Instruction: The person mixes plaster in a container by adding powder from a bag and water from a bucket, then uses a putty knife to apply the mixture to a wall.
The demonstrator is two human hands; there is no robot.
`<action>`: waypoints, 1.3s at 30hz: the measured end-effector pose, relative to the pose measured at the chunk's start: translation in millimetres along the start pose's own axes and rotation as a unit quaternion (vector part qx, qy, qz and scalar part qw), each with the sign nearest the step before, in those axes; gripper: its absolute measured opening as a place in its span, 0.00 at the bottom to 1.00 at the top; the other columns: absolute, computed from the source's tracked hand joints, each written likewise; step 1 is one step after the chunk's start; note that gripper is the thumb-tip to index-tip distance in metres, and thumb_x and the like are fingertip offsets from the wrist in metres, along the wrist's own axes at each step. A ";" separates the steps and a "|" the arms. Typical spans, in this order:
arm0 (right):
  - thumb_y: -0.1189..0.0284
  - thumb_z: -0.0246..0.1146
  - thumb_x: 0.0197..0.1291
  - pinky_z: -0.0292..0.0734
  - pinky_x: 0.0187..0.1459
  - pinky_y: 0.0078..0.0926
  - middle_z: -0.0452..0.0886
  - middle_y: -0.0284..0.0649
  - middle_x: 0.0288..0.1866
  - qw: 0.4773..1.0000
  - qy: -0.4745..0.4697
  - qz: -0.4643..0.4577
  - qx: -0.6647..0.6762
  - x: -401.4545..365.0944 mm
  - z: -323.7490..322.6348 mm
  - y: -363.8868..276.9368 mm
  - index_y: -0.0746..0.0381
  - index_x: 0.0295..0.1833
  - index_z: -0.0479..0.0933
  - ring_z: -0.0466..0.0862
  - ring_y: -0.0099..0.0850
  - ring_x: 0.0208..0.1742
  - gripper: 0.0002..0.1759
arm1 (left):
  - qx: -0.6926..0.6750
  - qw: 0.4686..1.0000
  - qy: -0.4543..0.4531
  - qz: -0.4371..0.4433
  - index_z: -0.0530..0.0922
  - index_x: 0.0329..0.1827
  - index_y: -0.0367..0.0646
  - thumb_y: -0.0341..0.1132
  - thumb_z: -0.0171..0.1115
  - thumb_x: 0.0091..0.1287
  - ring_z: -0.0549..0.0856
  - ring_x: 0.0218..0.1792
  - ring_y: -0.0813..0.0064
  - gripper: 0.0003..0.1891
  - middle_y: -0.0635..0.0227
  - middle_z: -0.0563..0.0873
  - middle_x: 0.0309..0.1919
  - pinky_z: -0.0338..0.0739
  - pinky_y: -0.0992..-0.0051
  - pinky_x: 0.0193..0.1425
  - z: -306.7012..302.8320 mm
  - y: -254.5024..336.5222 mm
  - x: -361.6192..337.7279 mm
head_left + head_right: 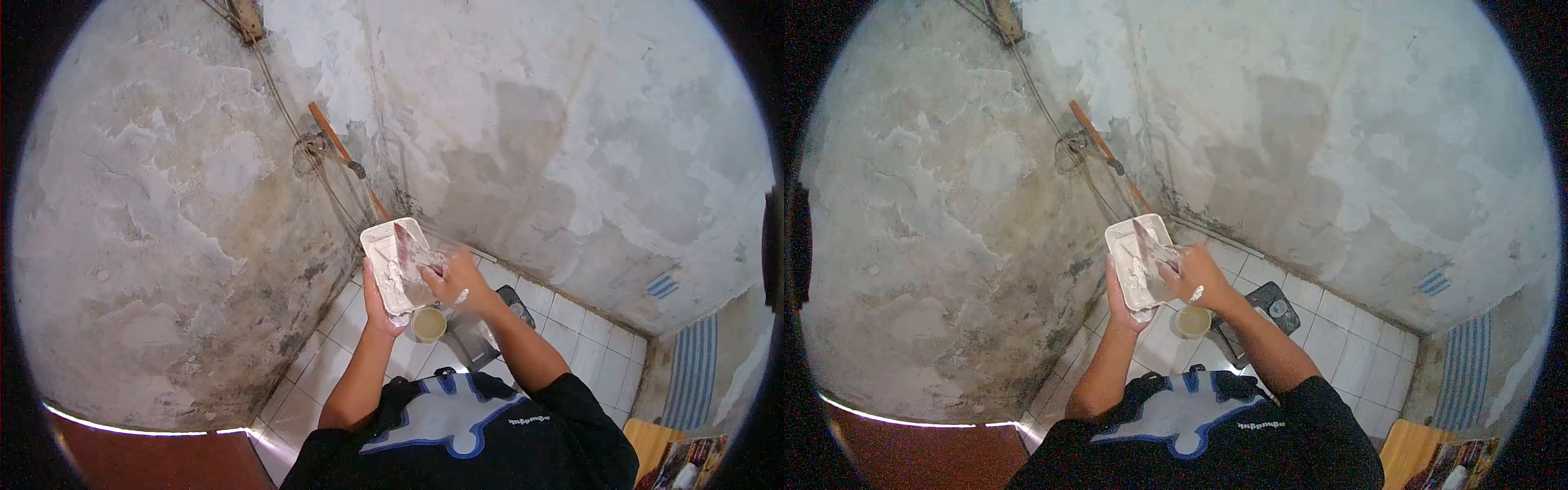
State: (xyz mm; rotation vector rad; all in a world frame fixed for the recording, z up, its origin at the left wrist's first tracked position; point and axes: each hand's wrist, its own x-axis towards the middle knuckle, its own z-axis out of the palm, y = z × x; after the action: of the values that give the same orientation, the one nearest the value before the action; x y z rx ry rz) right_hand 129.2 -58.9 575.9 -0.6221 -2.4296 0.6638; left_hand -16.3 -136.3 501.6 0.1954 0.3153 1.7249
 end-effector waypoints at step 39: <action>0.67 0.62 0.56 0.75 0.40 0.50 0.78 0.61 0.29 0.997 -0.074 0.009 0.005 -1.6 -14.3 1.9 0.70 0.31 0.78 0.80 0.59 0.33 0.15 | -0.006 1.000 -0.023 -0.008 0.64 0.76 0.51 0.64 0.44 0.73 0.78 0.65 0.59 0.35 0.62 0.75 0.68 0.74 0.54 0.68 -3.9 -3.2 -3.6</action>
State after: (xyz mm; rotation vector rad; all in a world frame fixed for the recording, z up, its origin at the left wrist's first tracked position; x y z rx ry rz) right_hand 139.5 -53.7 584.7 -0.6117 -2.5583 0.7533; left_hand -13.8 -139.8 497.0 0.2229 0.2717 1.7028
